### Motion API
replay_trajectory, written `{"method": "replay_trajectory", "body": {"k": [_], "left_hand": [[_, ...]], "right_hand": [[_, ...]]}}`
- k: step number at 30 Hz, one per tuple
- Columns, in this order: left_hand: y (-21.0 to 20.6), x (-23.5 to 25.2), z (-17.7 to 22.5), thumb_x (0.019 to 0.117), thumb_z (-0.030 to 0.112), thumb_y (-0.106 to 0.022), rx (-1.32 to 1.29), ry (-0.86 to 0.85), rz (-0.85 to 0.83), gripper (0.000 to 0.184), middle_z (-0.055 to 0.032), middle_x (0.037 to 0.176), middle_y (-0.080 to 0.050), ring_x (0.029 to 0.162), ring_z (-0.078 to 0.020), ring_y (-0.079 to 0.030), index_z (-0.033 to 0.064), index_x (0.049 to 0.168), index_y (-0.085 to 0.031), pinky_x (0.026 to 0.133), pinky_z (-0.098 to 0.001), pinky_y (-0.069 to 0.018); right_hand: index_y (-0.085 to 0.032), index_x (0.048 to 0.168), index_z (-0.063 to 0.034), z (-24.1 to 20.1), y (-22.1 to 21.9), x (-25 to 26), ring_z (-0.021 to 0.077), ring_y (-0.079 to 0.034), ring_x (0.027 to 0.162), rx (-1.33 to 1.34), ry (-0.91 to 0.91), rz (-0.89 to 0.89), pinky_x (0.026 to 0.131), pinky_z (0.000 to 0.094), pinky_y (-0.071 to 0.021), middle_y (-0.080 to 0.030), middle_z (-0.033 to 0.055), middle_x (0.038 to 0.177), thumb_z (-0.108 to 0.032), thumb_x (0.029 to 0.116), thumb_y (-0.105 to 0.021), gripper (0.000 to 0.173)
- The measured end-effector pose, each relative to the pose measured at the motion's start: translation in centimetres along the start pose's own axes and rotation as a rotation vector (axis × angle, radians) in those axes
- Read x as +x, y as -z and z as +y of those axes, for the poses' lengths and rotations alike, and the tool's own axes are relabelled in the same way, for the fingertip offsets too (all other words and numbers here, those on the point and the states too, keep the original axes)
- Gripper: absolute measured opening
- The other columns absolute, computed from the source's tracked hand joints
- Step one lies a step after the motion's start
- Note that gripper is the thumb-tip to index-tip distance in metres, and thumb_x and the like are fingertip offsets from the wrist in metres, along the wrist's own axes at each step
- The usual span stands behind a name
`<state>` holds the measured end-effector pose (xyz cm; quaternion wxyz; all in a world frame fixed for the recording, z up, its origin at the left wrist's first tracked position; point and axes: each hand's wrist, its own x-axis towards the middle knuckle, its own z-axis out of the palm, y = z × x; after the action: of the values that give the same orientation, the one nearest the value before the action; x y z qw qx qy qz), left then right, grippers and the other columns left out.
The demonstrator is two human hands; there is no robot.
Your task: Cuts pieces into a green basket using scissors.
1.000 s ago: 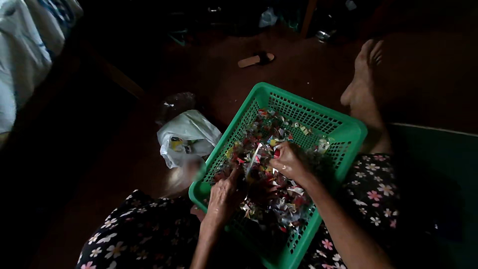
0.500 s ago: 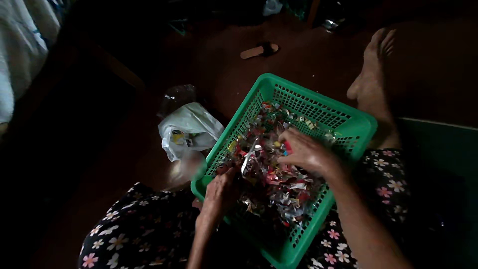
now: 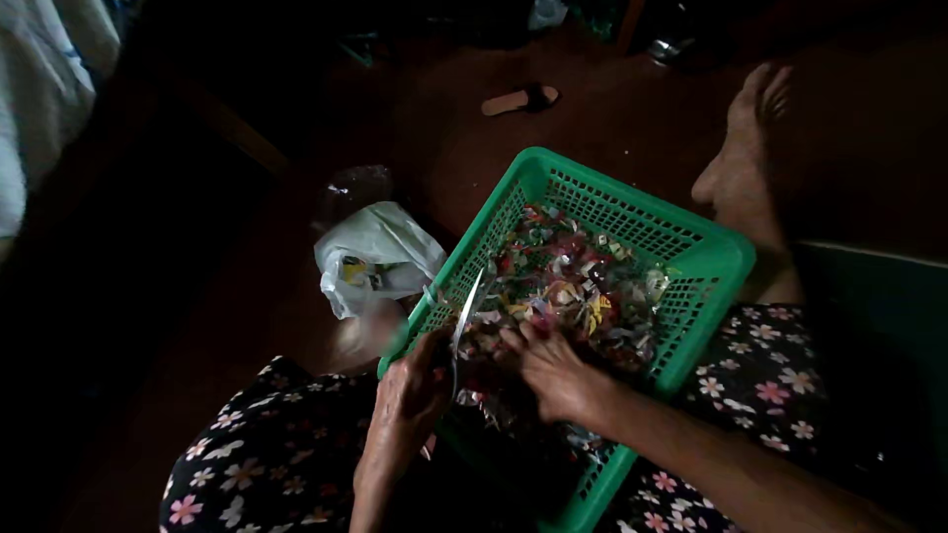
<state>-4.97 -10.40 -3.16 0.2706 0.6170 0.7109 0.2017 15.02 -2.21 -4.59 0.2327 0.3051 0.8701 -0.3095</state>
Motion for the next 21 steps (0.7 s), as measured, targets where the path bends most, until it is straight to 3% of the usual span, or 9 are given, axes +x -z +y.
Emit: {"method": "replay_trajectory", "body": {"k": [1,3,4,6,9,12,15,19,21], "left_hand": [[-0.2,0.0,-0.1,0.0975,0.025,-0.063,0.019,-0.004,-0.028,0.038,-0.0068,0.101,-0.074,0.086,-0.0198,-0.072,0.0083,0.132,-0.063,0.078,-0.0455,-0.0596],[-0.7,0.2,0.2,0.0985,0.021,-0.063,0.069,-0.024,-0.088,0.044,-0.0119,0.108,-0.073,0.094,-0.0269,-0.072,0.0066,0.139,-0.058,0.084,-0.0508,-0.0583],[-0.9,0.3,0.5,0.0988,0.020,-0.062,0.090,-0.031,-0.116,0.047,-0.0147,0.114,-0.071,0.099,-0.0307,-0.071,0.0055,0.143,-0.055,0.087,-0.0533,-0.0569],[-1.7,0.5,1.1,0.0974,0.016,-0.062,0.113,-0.067,-0.126,0.051,-0.0190,0.122,-0.069,0.107,-0.0359,-0.069,0.0022,0.145,-0.053,0.091,-0.0562,-0.0548],[-2.6,1.1,2.2,0.0985,0.015,-0.060,0.130,-0.089,-0.135,0.053,-0.0218,0.129,-0.066,0.115,-0.0394,-0.065,-0.0011,0.148,-0.049,0.095,-0.0561,-0.0530],[-3.3,2.0,3.0,0.0912,0.014,-0.069,0.117,-0.100,-0.153,0.063,-0.0214,0.132,-0.064,0.119,-0.0406,-0.063,-0.0008,0.148,-0.048,0.097,-0.0573,-0.0516],[-4.4,2.7,3.1,0.0924,0.017,-0.068,0.144,-0.158,-0.085,0.055,-0.0187,0.123,-0.069,0.111,-0.0378,-0.067,0.0014,0.144,-0.054,0.091,-0.0543,-0.0547],[-5.9,2.8,3.0,0.0897,0.013,-0.066,0.218,-0.188,0.162,0.025,-0.0138,0.074,-0.072,0.064,-0.0343,-0.070,0.0037,0.112,-0.074,0.057,-0.0535,-0.0542],[-6.3,2.6,2.6,0.0884,0.012,-0.066,0.214,-0.171,0.202,0.022,-0.0133,0.070,-0.070,0.059,-0.0338,-0.068,0.0032,0.107,-0.075,0.054,-0.0535,-0.0527]], "right_hand": [[-0.041,0.156,-0.0065,0.3,-0.1,-0.9,0.0555,-0.021,0.149,0.009,-0.050,0.001,0.109,0.0789,-0.0234,-0.021,0.0248,0.166,0.000,0.0772,-0.082,0.089],[-0.046,0.151,-0.0033,1.6,0.0,-1.6,0.0531,-0.032,0.144,0.035,-0.121,0.115,0.104,0.0715,-0.0380,-0.034,0.0264,0.159,0.009,0.0847,-0.070,0.071],[-0.048,0.148,-0.0020,2.5,0.2,-1.5,0.0504,-0.039,0.140,0.070,-0.149,0.169,0.103,0.0658,-0.0434,-0.041,0.0261,0.154,0.003,0.0916,-0.066,0.060],[-0.053,0.144,0.0003,4.0,1.1,-1.1,0.0438,-0.049,0.135,0.246,-0.202,0.267,0.108,0.0599,-0.0428,-0.051,0.0248,0.146,-0.015,0.1020,-0.061,0.046],[-0.065,0.118,0.0048,4.8,2.8,-1.0,0.0386,-0.064,0.110,0.532,-0.288,0.404,0.096,0.0571,-0.0489,-0.067,0.0243,0.113,-0.025,0.0966,-0.072,0.037],[-0.064,0.120,0.0053,4.4,3.1,-1.0,0.0366,-0.066,0.096,0.707,-0.331,0.475,0.087,0.0557,-0.0518,-0.068,0.0233,0.102,-0.023,0.0871,-0.082,0.047],[-0.064,0.123,0.0054,4.0,2.7,-1.0,0.0350,-0.067,0.098,0.755,-0.350,0.520,0.090,0.0535,-0.0521,-0.069,0.0233,0.105,-0.024,0.0871,-0.082,0.050],[-0.068,0.110,0.0026,3.8,3.0,-0.5,0.0313,-0.066,0.090,0.756,-0.417,0.476,0.082,0.0518,-0.0523,-0.068,0.0186,0.096,-0.027,0.0875,-0.080,0.039],[-0.068,0.106,0.0032,3.8,3.1,-0.4,0.0301,-0.065,0.088,0.729,-0.413,0.462,0.080,0.0505,-0.0520,-0.067,0.0175,0.093,-0.029,0.0886,-0.080,0.039]]}}
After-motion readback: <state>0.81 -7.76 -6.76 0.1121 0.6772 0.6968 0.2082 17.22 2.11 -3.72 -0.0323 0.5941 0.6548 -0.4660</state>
